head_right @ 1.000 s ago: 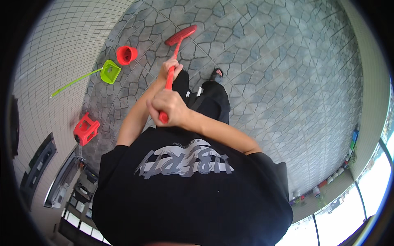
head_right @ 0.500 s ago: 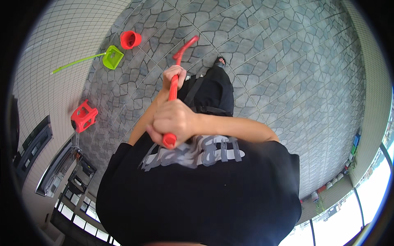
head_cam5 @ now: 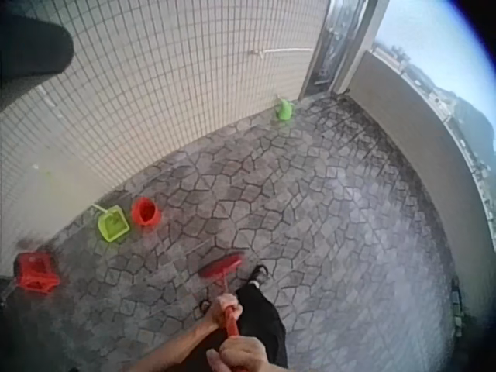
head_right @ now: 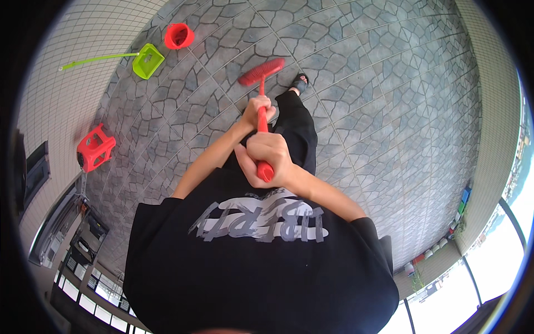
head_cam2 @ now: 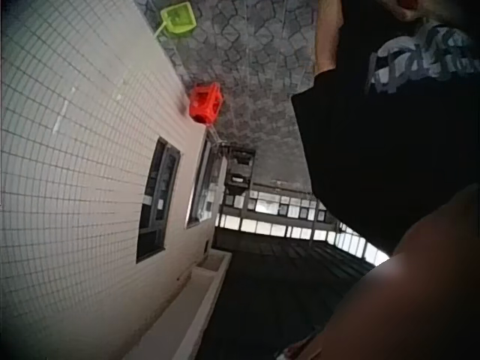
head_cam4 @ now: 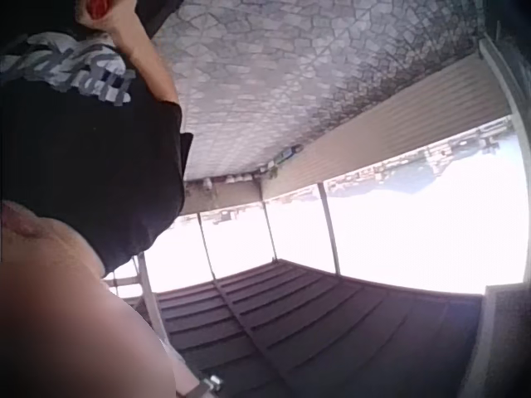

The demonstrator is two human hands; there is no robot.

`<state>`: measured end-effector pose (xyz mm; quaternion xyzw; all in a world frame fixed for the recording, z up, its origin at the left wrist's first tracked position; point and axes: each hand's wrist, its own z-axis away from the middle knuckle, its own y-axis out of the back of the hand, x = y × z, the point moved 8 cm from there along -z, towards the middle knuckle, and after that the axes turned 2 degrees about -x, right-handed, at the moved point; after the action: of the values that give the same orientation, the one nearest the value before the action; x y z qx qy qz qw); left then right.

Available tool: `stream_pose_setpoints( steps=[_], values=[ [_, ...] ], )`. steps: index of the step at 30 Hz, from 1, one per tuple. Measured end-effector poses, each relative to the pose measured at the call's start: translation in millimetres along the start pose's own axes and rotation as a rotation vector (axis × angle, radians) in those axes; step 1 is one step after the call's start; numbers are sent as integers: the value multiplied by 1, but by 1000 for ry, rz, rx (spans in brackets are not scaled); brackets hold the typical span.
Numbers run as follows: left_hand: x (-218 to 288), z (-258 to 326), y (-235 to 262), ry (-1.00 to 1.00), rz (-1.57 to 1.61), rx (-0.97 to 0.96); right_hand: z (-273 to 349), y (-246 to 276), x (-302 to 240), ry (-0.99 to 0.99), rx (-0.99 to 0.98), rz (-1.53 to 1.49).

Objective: The recorder is using a red broom to sweep a tiled balcony floor.

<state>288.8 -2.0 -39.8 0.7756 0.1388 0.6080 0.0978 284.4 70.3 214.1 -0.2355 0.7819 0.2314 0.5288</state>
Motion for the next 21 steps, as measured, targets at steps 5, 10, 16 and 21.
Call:
stream_pose_setpoints(
  steps=[5, 10, 16, 21],
  values=[
    [54, 10, 33, -6, -49, 128, 2, -16, -54, 170, 8, -110],
    [57, 18, 86, -79, -214, 323, 9, -41, -63, 286, -151, -134],
    [-15, 33, 69, -77, -175, 86, 30, -62, -10, 128, -137, -10],
    [15, 74, -3, 17, 141, -76, 39, -59, -30, 4, -190, 36]
  ],
)
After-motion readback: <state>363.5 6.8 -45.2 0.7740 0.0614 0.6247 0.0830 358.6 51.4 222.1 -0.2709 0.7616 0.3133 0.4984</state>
